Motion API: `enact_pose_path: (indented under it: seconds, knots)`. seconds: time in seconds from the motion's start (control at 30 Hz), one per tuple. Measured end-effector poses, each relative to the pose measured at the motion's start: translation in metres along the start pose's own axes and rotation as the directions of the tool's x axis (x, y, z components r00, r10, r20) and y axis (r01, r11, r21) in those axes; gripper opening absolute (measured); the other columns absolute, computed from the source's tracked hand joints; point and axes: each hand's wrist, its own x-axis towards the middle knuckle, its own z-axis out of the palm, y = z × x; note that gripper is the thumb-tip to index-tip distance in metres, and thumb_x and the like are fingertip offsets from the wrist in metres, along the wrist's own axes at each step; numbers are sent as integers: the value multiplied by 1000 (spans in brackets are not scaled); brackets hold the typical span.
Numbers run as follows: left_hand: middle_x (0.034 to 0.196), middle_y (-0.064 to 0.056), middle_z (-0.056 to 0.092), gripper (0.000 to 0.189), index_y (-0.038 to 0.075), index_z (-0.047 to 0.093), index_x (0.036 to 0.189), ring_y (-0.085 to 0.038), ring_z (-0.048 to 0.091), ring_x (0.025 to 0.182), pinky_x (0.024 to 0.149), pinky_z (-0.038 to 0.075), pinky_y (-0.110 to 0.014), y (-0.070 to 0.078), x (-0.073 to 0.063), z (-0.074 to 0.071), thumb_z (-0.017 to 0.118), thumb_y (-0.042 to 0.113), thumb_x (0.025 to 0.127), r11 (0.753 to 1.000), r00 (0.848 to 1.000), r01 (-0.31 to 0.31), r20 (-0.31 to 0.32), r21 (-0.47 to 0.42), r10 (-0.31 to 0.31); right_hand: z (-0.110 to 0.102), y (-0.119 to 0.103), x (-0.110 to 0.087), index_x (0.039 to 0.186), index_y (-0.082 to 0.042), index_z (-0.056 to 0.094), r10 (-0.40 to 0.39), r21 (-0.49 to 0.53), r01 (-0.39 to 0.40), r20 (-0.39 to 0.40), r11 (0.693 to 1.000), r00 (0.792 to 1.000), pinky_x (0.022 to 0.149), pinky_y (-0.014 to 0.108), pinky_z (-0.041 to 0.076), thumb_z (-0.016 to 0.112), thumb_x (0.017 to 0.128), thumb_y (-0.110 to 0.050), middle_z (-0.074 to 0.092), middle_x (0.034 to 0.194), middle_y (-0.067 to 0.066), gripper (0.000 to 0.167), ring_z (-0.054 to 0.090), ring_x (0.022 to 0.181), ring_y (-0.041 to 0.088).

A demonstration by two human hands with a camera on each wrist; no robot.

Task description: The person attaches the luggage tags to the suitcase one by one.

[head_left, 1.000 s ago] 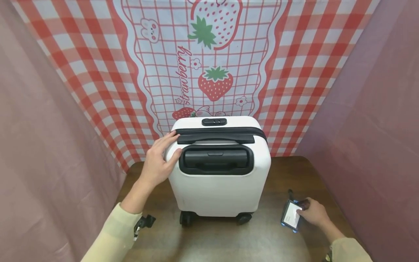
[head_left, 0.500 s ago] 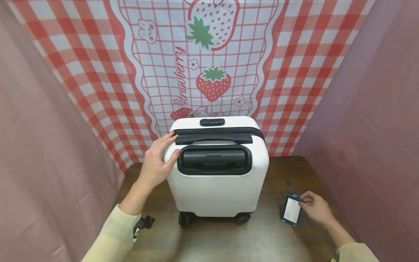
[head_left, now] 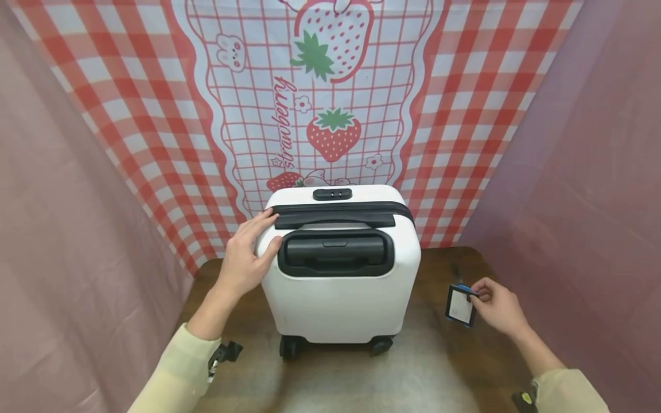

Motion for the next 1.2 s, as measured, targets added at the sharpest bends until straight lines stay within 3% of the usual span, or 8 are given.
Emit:
enact_pose_path:
  seconds: [0.13,0.43,0.93,1.2]
  knots:
    - [159,-10,58,53,12,64,148,-35,54,147,121,43,-62,0,0,0,72,32,99,1000,1000,-3,-3,3,3,-15,-21,12,104,-6,68,-45,6,46,-53,999,998,64,20,55,74,96,-8,77,98,13,10,62,78,-12]
    - [159,-10,57,52,12,64,147,-35,54,147,121,43,-62,-1,0,0,72,31,99,1000,1000,-6,-6,5,6,-45,-67,28,104,-5,67,-113,-7,114,-187,993,976,62,9,49,73,95,-7,77,96,18,11,55,75,-20]
    - [159,-10,57,53,12,64,147,-35,54,147,121,43,-62,-1,-1,1,71,32,100,1000,1000,-8,-4,11,8,-77,-125,24,104,-1,68,-247,-41,254,-419,966,874,67,0,41,76,87,3,76,85,19,19,47,75,-31]
    - [159,-11,58,52,11,64,147,-35,54,147,121,43,-61,-1,0,0,71,32,100,1000,1000,-11,-6,10,11,-93,-155,20,105,5,68,-301,-28,339,-531,940,792,73,-4,42,74,87,8,72,87,8,20,52,78,-29]
